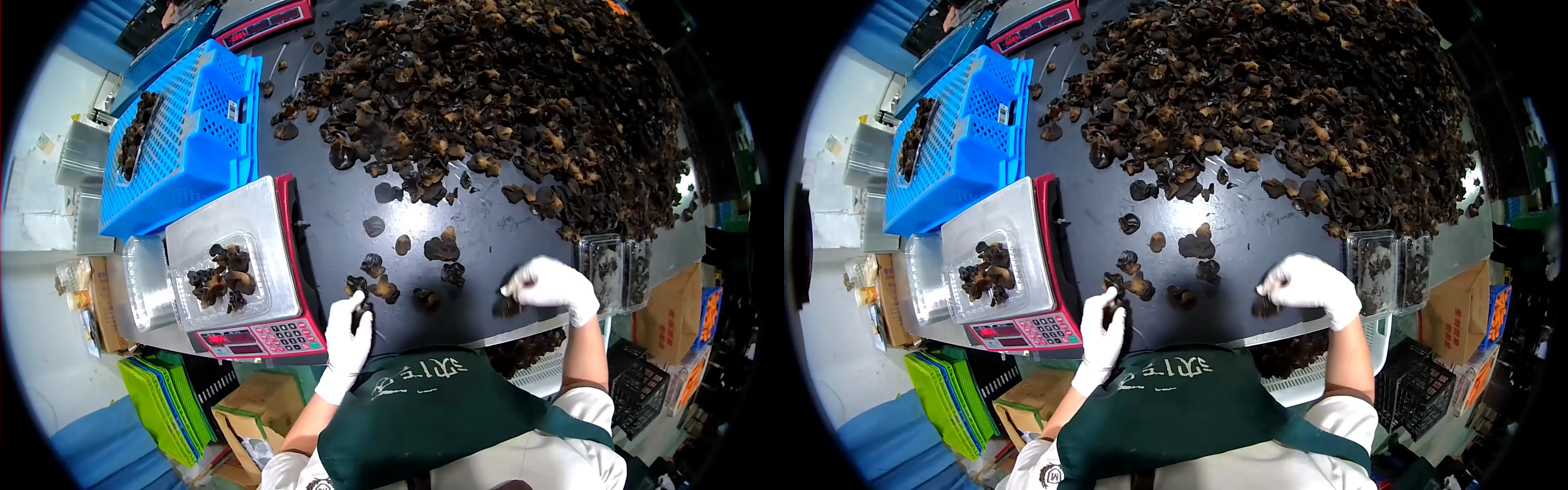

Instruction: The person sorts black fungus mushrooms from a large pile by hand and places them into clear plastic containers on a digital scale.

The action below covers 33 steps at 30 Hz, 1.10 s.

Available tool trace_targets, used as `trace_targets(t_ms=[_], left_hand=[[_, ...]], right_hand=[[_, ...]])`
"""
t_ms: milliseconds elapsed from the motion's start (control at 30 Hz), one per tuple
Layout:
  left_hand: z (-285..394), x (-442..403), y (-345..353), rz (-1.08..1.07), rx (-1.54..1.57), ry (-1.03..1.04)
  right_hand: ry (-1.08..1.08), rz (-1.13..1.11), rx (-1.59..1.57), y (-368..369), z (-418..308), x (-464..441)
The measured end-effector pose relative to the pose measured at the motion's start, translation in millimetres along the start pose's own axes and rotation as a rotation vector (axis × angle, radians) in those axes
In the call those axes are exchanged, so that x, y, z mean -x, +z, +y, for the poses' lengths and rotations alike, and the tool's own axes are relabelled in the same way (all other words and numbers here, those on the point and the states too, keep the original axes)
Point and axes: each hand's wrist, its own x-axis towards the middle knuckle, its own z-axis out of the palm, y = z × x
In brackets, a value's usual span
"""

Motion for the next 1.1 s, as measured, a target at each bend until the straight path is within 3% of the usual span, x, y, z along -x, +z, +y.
trace_targets(t_ms=[67, 200, 367, 533, 667, 800, 867, 933, 967, 1033, 1100], left_hand=[[-8, -12, 3, 0.123, -0.073, 0.117], [-6, -30, 6, -0.026, -0.277, 0.089], [-11, -48, 21, -0.269, -0.558, 0.261], [-18, -52, 28, -0.184, -0.422, 0.456], [-21, -56, 32, -0.072, -0.349, 0.378], [-10, -83, 36, 0.062, -0.240, 0.213], [-18, -101, 39, 0.058, -0.305, 0.212], [-7, -116, 41, 0.008, -0.357, 0.104], [-9, -121, 42, 0.034, -0.421, 0.211], [-14, -126, 46, -0.033, -0.489, 0.237], [-11, -130, 45, -0.148, -0.532, 0.197]], right_hand=[[0.129, -0.049, 0.031, 3, -15, 15], [-0.212, 0.361, 0.321, 30, -16, -1], [-0.381, 0.541, 0.427, 64, -33, -60], [-0.751, 0.490, 0.391, 96, -49, -87], [-0.875, 0.592, 0.516, 127, -34, -101], [-0.831, 0.743, 0.317, 122, -34, -105], [-0.775, 0.856, 0.052, 107, -45, -109], [-0.621, 0.830, 0.077, 95, -57, -112], [-0.593, 0.843, 0.079, 93, -61, -119], [-0.563, 0.863, 0.078, 92, -67, -132], [-0.460, 0.731, 0.254, 91, -70, -141]])
